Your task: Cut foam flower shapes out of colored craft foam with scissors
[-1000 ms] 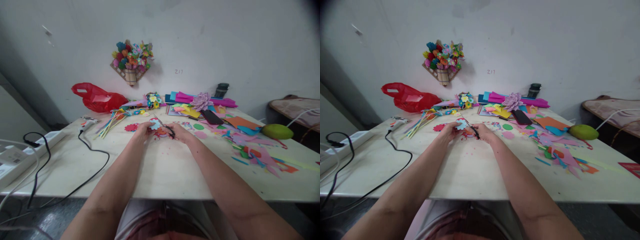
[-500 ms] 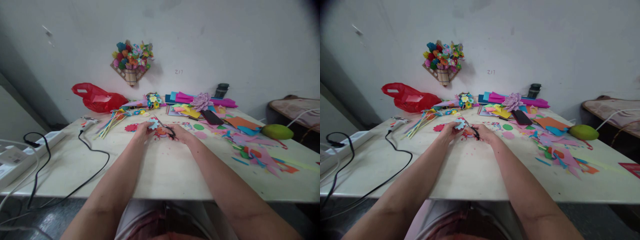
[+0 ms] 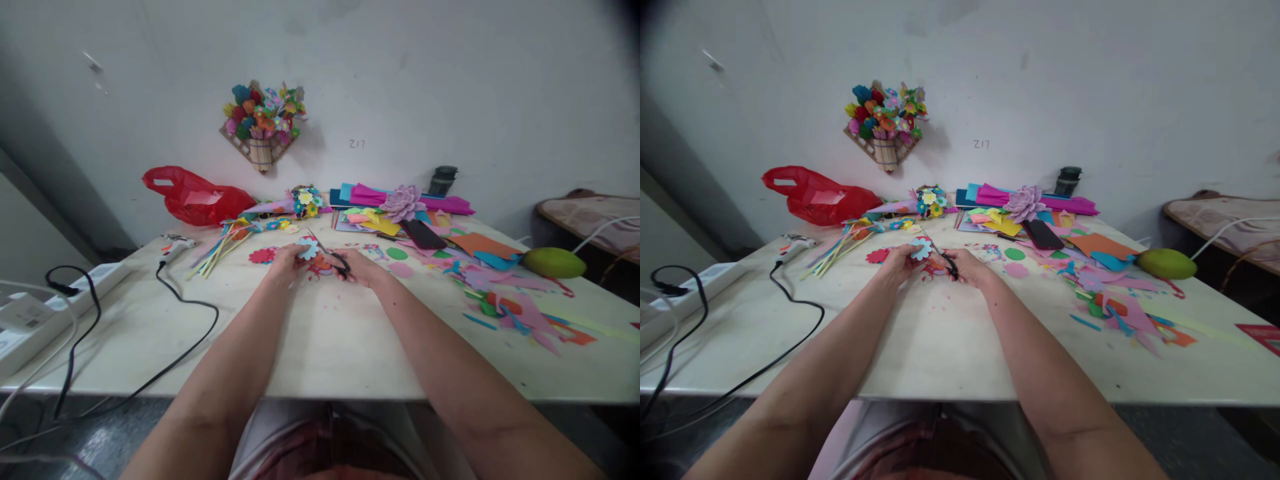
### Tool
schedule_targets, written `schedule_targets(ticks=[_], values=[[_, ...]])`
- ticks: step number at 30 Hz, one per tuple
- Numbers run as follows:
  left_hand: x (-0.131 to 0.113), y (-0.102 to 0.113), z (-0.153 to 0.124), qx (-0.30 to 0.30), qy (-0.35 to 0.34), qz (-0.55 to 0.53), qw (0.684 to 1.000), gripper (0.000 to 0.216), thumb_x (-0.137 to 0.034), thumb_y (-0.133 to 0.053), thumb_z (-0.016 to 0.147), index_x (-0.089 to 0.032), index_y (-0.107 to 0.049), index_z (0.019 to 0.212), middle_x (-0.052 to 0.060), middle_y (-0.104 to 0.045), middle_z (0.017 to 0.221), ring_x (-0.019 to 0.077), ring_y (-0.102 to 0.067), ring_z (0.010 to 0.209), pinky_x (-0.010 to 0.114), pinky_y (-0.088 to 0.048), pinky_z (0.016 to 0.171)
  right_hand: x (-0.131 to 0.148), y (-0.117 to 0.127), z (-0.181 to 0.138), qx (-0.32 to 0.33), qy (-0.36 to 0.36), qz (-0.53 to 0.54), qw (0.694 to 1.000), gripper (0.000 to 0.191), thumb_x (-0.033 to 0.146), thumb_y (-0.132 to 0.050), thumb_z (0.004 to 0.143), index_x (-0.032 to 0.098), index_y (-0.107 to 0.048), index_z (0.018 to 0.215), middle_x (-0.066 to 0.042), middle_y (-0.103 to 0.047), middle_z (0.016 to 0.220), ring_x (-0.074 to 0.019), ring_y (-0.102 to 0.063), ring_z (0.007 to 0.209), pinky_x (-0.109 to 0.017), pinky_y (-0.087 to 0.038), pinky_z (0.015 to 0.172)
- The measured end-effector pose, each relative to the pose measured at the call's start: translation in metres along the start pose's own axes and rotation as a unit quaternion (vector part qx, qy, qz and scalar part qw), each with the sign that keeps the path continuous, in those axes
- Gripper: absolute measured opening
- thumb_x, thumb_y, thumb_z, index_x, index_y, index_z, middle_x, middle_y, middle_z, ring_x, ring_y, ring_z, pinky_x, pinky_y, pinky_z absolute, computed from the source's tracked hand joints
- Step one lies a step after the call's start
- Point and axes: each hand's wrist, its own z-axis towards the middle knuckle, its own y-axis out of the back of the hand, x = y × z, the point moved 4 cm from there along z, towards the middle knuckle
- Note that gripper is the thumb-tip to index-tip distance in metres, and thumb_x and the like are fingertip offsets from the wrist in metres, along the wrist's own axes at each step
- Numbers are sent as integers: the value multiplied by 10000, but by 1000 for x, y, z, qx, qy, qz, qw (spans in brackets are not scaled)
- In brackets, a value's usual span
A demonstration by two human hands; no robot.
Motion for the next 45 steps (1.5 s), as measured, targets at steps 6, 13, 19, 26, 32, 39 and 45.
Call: schedule_targets(ticks=[6,13,19,26,32,39,45], values=[[0,1,1,3,-1,7,1000,64,-57,-630,668,-97,-615,716,81,-678,692,141,-629,582,246,-554,540,4,-1,-2,-7,8,-12,1000,263,402,-581,829,147,-545,775,42,-505,519,-43,-421,349,-153,-194,268],[0,2,1,-5,7,-4,1000,115,-54,-642,648,-100,-620,751,89,-688,710,161,-649,605,257,-558,544,7,-2,-4,-11,6,-17,1000,259,394,-581,829,138,-562,793,39,-493,530,-45,-419,357,-159,-179,277],[-1,2,2,-10,10,-12,1000,139,-56,-638,650,-98,-624,782,88,-688,707,174,-668,628,258,-562,568,11,-4,-6,-11,-8,-14,1000,248,375,-581,831,142,-537,757,32,-485,535,-43,-412,358,-160,-160,276],[-1,2,2,0,0,-30,1000,168,-53,-648,628,-97,-618,786,92,-687,714,194,-683,664,278,-569,614,7,-2,-4,-4,-3,-5,1000,245,381,-583,822,140,-548,786,32,-509,553,-44,-430,367,-153,-172,275],[0,2,3,16,-9,-32,999,142,-58,-651,628,-100,-609,757,98,-691,732,194,-684,677,273,-566,620,4,-2,-2,13,12,-2,1000,251,394,-564,836,143,-555,820,29,-528,563,-52,-455,382,-151,-220,278],[0,0,1,24,-10,-33,999,163,-55,-656,627,-106,-621,778,92,-693,745,183,-674,674,268,-564,606,4,-2,-3,13,4,-1,1000,248,388,-562,838,141,-554,820,24,-532,563,-54,-463,382,-147,-215,277],[-2,-1,-1,23,-9,-21,999,132,-61,-655,637,-99,-631,760,95,-693,731,176,-669,663,264,-561,610,4,-2,-2,15,12,-1,1000,271,412,-576,822,141,-557,823,28,-531,559,-52,-455,379,-150,-217,278]])
